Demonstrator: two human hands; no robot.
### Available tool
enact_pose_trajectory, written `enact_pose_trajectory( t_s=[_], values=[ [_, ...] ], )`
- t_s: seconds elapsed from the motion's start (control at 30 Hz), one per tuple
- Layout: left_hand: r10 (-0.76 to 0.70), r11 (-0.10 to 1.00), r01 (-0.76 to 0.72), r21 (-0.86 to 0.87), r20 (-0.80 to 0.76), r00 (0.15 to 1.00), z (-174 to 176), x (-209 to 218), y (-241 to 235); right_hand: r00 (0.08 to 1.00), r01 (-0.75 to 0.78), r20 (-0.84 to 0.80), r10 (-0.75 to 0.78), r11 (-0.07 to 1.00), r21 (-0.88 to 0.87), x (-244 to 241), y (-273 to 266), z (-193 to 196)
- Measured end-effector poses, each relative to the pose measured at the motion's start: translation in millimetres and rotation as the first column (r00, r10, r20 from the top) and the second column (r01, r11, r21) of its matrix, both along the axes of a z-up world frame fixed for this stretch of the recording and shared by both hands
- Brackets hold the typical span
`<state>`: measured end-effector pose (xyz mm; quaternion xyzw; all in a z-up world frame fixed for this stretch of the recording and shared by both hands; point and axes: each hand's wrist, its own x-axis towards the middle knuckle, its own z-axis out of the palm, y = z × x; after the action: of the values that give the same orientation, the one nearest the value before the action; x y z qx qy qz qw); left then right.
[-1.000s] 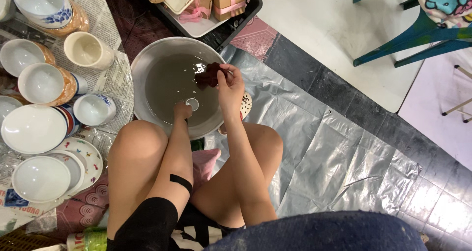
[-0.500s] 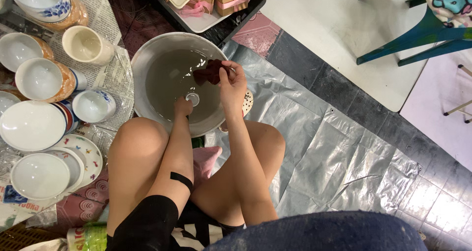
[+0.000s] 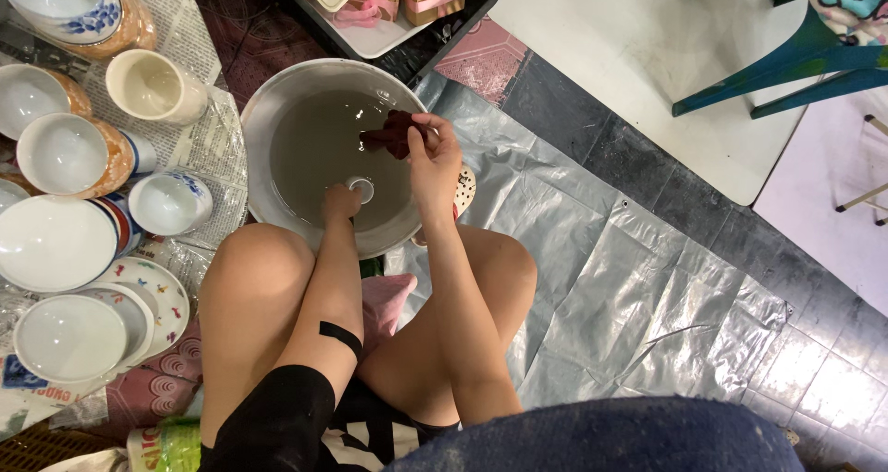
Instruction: The person sits on the floor and washes various ceramic and glass items using a cloth and a bucket of water. They scrub each item individually and place them on a nearby table covered with newspaper.
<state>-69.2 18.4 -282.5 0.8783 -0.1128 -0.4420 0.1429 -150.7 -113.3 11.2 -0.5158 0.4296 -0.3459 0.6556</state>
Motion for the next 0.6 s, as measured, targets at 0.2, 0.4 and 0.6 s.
enact_pose_trajectory(
  t_s=[0.2,0.4,0.6],
  values=[
    [0.032,0.999,-0.033,0.031,0.013,0.999,-11.6,-1.0,0.6,1.0,-0.015,-0.017,0.015,1.0,0.004,3.5,0.6,-0.8],
    [-0.02,0.998,0.019,0.053,0.006,1.0,-22.7,-2.3,2.6,1.0,-0.01,0.001,0.01,1.0,-0.004,6.5,1.5,0.2],
    [0.013,1.0,-0.015,0.009,0.111,0.994,25.2,-2.7,0.2,0.999,0.034,0.03,-0.031,0.996,-0.087,-0.9,-9.0,7.5]
  ],
)
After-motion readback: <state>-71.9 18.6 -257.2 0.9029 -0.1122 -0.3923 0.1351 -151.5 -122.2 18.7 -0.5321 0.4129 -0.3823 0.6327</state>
